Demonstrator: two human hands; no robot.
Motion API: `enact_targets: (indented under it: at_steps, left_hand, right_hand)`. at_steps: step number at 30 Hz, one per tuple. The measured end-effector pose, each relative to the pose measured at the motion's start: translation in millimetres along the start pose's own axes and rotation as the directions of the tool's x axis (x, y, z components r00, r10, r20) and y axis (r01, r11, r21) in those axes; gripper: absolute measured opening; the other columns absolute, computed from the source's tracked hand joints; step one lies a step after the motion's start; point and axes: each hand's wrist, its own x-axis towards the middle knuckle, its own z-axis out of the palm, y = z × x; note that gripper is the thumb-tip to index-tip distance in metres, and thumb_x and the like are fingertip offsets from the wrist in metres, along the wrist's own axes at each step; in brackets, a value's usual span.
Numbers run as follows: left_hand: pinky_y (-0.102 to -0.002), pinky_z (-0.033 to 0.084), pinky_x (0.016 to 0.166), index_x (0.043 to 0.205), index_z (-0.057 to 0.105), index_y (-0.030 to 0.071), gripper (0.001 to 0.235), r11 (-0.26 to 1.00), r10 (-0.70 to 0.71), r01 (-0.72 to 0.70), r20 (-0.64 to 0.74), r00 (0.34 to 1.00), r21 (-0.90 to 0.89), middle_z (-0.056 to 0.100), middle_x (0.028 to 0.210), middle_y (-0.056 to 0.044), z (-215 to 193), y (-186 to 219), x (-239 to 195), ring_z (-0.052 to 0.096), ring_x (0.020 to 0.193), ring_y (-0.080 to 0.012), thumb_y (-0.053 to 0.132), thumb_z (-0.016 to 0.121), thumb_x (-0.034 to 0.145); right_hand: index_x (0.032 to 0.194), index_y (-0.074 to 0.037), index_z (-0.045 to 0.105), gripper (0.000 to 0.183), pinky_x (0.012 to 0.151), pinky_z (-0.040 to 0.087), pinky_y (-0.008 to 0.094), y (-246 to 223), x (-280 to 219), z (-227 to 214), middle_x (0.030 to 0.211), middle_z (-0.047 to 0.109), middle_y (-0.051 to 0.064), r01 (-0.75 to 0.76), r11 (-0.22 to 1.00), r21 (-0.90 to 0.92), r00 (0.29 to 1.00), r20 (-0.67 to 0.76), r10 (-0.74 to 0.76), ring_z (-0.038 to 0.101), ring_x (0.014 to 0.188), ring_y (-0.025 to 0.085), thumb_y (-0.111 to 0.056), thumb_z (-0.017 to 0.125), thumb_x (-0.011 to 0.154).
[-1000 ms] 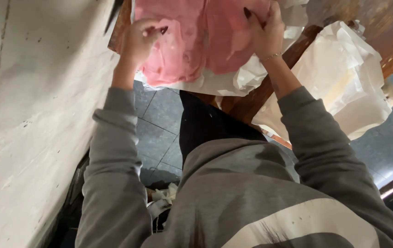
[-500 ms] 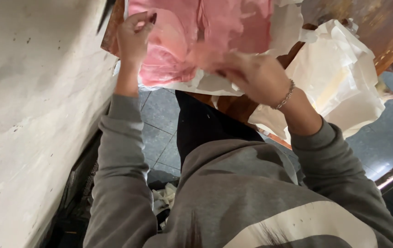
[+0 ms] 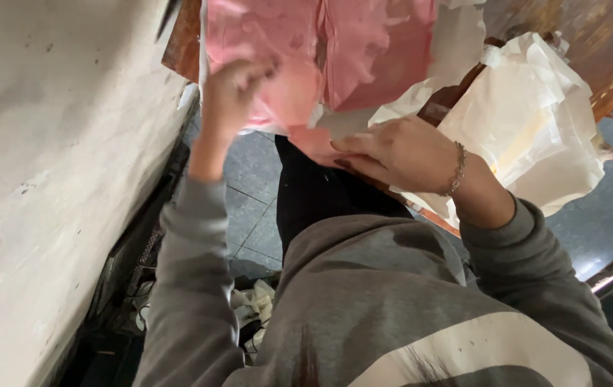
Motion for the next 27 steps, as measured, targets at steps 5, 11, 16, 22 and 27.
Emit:
enact_targets:
  at_steps: [5, 11, 16, 22, 27]
  left_hand:
    - [-0.028, 0.067, 0.084, 0.121, 0.076, 0.012, 0.021, 0.941, 0.252, -0.189, -0.208, 0.945, 0.282, 0.078, 0.118, -0.006, -13.1, -52.8, 50.8, 0.08, 0.099, -0.0165, 0.002, 0.068, 0.104]
    - [-0.034, 0.062, 0.098, 0.139, 0.066, 0.003, 0.031, 0.892, 0.352, -0.227, -0.285, 0.892, 0.39, 0.068, 0.135, -0.015, -29.3, -29.8, 27.7, 0.072, 0.121, -0.0268, 0.006, 0.072, 0.108]
    - [-0.034, 0.059, 0.102, 0.137, 0.062, 0.006, 0.027, 0.971, 0.232, -0.232, -0.503, 0.832, 0.064, 0.069, 0.134, -0.013, -42.3, 15.5, -15.3, 0.073, 0.12, -0.0252, 0.01, 0.066, 0.111]
    - [-0.038, 0.056, 0.099, 0.122, 0.072, 0.013, 0.021, 0.742, 0.54, -0.23, -0.357, 0.762, 0.63, 0.076, 0.12, -0.007, -8.8, 4.3, -8.3, 0.072, 0.112, -0.0225, 0.023, 0.072, 0.104]
    - [-0.04, 0.045, 0.113, 0.131, 0.068, 0.015, 0.031, 0.696, 0.38, -0.262, -0.033, 0.925, 0.669, 0.065, 0.139, -0.004, 43.4, -16.6, 1.9, 0.058, 0.132, -0.0246, 0.028, 0.072, 0.102]
  right_hand:
    - [0.116, -0.014, 0.069, 0.023, 0.063, 0.053, 0.046, 1.3, 7.9, 6.4, 0.075, 0.068, 0.013, -0.096, 0.995, -0.039, 0.994, 0.04, 0.097, 0.068, 0.071, 0.034, -0.027, 0.066, 0.097]
    - [0.121, -0.015, 0.069, 0.027, 0.072, 0.055, 0.048, 11.7, 31.2, 20.8, 0.089, 0.072, 0.013, -0.069, 0.998, 0.011, 0.997, -0.031, 0.07, 0.07, 0.083, 0.035, -0.027, 0.063, 0.098]
    - [0.142, -0.016, 0.06, 0.043, 0.085, 0.055, 0.049, 34.6, 79.4, 30.5, 0.121, 0.073, 0.016, -0.039, 0.984, 0.172, 0.999, -0.006, 0.04, 0.07, 0.098, 0.037, -0.028, 0.061, 0.1]
    - [0.142, -0.004, 0.057, 0.067, 0.096, 0.048, 0.051, 133.5, 111.5, 75.8, 0.133, 0.065, 0.019, -0.17, 0.902, -0.397, 0.928, -0.372, 0.01, 0.064, 0.118, 0.036, -0.037, 0.072, 0.086]
    - [0.13, -0.008, 0.063, 0.05, 0.098, 0.047, 0.055, 192.7, 42.3, 68.0, 0.125, 0.065, 0.018, -0.531, 0.82, -0.213, 0.824, -0.354, 0.442, 0.063, 0.114, 0.039, -0.033, 0.08, 0.091]
